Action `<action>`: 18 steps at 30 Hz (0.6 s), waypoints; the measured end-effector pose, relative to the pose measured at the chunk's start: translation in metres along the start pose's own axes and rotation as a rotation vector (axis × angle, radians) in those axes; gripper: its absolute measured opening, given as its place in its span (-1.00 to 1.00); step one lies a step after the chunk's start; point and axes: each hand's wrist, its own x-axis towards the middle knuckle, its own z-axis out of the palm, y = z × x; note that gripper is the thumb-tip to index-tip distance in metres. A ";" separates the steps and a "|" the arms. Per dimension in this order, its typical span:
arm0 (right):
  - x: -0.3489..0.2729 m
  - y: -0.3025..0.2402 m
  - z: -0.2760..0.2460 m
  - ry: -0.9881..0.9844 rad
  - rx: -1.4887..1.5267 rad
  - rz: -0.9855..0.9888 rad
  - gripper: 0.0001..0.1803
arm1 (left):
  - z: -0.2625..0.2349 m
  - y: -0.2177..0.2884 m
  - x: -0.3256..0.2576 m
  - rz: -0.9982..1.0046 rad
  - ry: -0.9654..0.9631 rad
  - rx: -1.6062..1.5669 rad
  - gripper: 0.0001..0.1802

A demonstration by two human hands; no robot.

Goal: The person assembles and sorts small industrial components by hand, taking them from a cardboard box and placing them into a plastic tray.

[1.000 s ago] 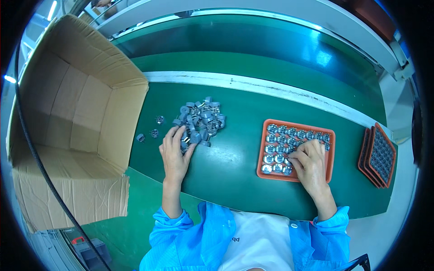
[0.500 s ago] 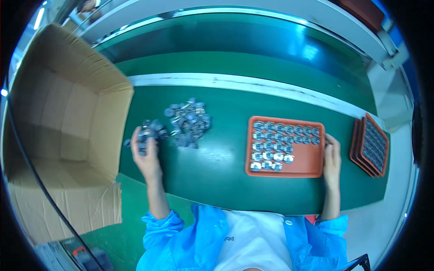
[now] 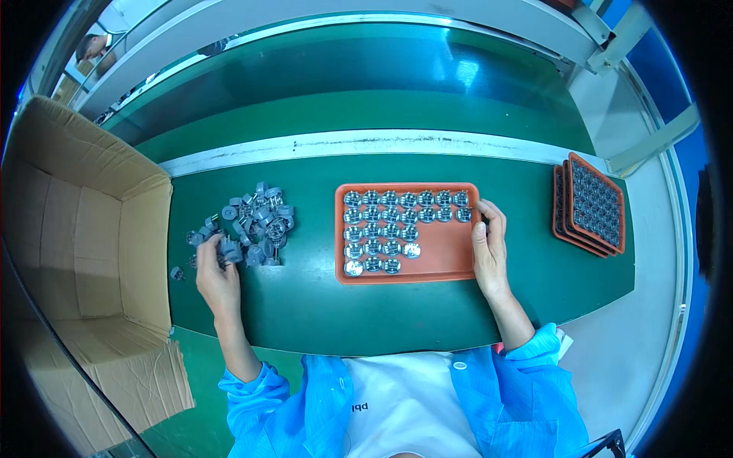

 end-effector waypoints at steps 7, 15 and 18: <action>-0.002 0.003 -0.006 0.086 -0.070 -0.087 -0.46 | -0.003 -0.022 -0.007 -0.275 0.105 -0.482 -0.75; -0.013 -0.041 -0.012 0.176 -0.319 -0.252 -0.49 | -0.028 0.025 -0.018 -0.544 0.140 -1.066 -0.80; -0.032 -0.062 -0.002 0.059 -0.124 -0.428 -0.49 | -0.028 0.064 -0.042 -0.415 -0.031 -0.923 -0.80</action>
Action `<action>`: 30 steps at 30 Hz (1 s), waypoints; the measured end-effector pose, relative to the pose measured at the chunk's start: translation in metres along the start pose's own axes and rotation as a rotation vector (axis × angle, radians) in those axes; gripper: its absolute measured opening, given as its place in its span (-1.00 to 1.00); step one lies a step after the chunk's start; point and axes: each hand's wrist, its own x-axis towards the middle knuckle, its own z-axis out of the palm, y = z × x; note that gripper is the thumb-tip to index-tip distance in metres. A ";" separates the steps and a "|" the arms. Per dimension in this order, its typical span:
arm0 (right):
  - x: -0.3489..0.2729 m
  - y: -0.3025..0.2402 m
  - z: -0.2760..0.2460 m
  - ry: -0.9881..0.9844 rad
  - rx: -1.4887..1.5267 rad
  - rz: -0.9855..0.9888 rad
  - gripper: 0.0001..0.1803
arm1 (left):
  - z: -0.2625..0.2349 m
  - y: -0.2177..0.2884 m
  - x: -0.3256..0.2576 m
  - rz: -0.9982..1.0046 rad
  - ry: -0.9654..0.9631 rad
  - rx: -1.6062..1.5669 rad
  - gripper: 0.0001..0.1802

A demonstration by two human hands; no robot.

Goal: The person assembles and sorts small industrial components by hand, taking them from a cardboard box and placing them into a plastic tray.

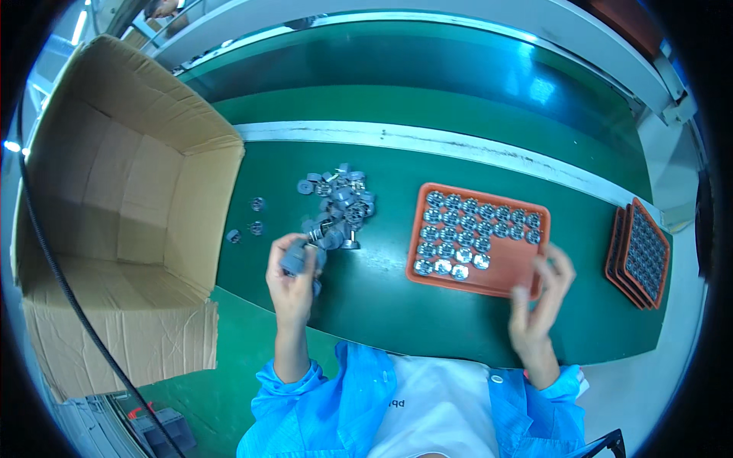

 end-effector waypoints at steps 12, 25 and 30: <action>-0.021 -0.045 0.049 -0.632 0.428 0.082 -0.53 | 0.069 -0.031 -0.089 0.526 -0.547 0.615 -0.30; -0.037 -0.024 0.029 -0.445 0.310 0.090 -0.69 | 0.065 -0.028 -0.085 0.754 -0.706 0.528 -0.61; -0.039 -0.012 0.007 -0.396 0.119 -0.172 -0.70 | 0.051 -0.030 -0.091 0.804 -0.527 0.800 -0.66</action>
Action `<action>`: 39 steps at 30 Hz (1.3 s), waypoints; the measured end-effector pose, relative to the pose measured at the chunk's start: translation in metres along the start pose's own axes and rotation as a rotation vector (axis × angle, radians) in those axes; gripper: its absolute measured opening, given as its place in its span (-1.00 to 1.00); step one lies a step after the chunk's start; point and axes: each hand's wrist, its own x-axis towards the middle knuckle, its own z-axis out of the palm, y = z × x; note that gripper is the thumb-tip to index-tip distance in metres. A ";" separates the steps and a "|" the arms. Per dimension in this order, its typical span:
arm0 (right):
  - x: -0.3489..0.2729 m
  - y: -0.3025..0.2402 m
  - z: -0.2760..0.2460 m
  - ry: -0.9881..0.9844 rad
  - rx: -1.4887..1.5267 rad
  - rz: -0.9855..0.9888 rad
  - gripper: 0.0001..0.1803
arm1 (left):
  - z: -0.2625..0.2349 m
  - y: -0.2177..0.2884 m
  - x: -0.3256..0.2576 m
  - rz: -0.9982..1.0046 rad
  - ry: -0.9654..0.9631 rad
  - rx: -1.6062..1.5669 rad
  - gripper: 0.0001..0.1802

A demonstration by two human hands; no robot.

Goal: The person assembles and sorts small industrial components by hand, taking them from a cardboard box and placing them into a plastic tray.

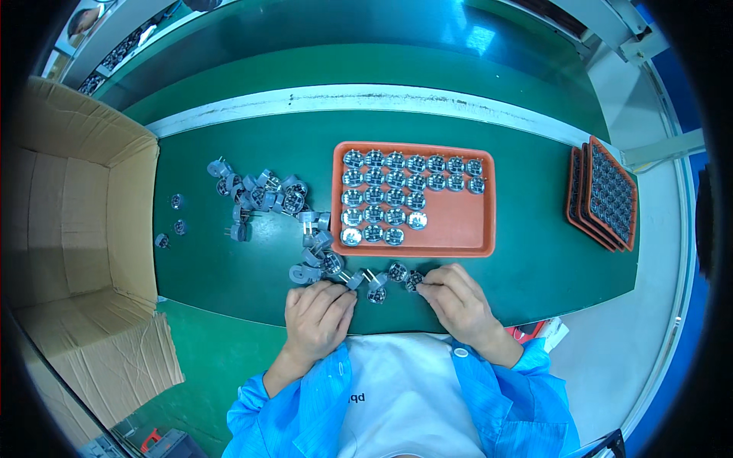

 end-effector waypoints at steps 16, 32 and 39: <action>-0.006 -0.003 -0.025 -0.142 -0.124 0.016 -0.71 | 0.013 0.005 0.024 0.036 -0.001 -0.018 -0.67; 0.060 0.018 -0.029 0.097 -0.175 0.060 -0.85 | 0.017 0.015 0.038 0.064 -0.066 -0.054 -0.72; 0.062 0.031 -0.006 0.125 -0.256 0.091 -0.80 | 0.020 0.013 0.038 0.024 -0.056 -0.148 -0.64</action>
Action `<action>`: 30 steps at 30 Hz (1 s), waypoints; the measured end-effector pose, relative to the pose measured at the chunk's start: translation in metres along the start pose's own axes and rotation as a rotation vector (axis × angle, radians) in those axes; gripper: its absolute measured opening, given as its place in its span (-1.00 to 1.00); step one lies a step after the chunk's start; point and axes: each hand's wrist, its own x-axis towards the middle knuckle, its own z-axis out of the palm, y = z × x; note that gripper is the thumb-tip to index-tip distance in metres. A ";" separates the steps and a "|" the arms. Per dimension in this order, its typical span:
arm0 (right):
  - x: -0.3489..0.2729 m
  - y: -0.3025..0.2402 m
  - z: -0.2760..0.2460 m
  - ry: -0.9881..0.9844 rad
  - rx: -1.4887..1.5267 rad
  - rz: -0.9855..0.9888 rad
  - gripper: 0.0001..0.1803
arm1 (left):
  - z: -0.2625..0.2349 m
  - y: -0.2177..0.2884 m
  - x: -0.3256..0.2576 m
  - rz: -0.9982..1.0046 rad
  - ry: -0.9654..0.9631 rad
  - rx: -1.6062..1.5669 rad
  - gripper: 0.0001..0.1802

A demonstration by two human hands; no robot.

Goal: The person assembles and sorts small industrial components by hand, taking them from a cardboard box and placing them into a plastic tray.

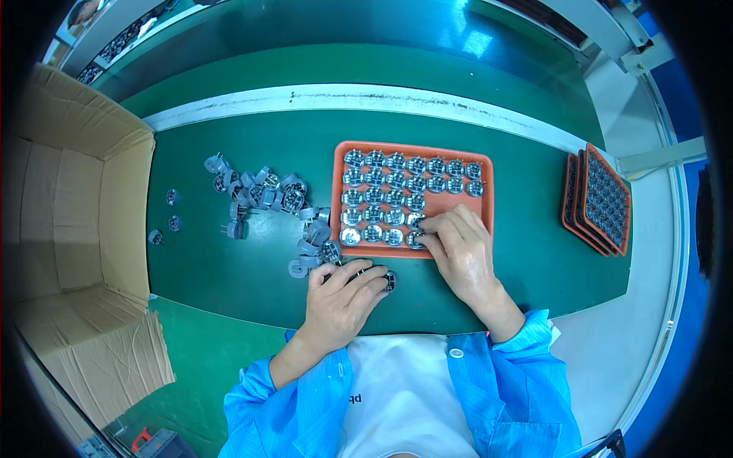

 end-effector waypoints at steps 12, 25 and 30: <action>-0.026 -0.046 0.009 -0.267 0.347 -0.113 -0.71 | -0.001 -0.002 -0.004 -0.054 -0.009 -0.025 -0.60; -0.039 -0.026 -0.020 -0.286 0.298 -0.058 -0.84 | -0.006 -0.006 -0.009 -0.016 -0.007 0.043 -0.62; 0.019 0.020 -0.029 0.046 0.077 0.122 -0.89 | -0.011 -0.002 -0.017 -0.097 0.063 0.059 -0.43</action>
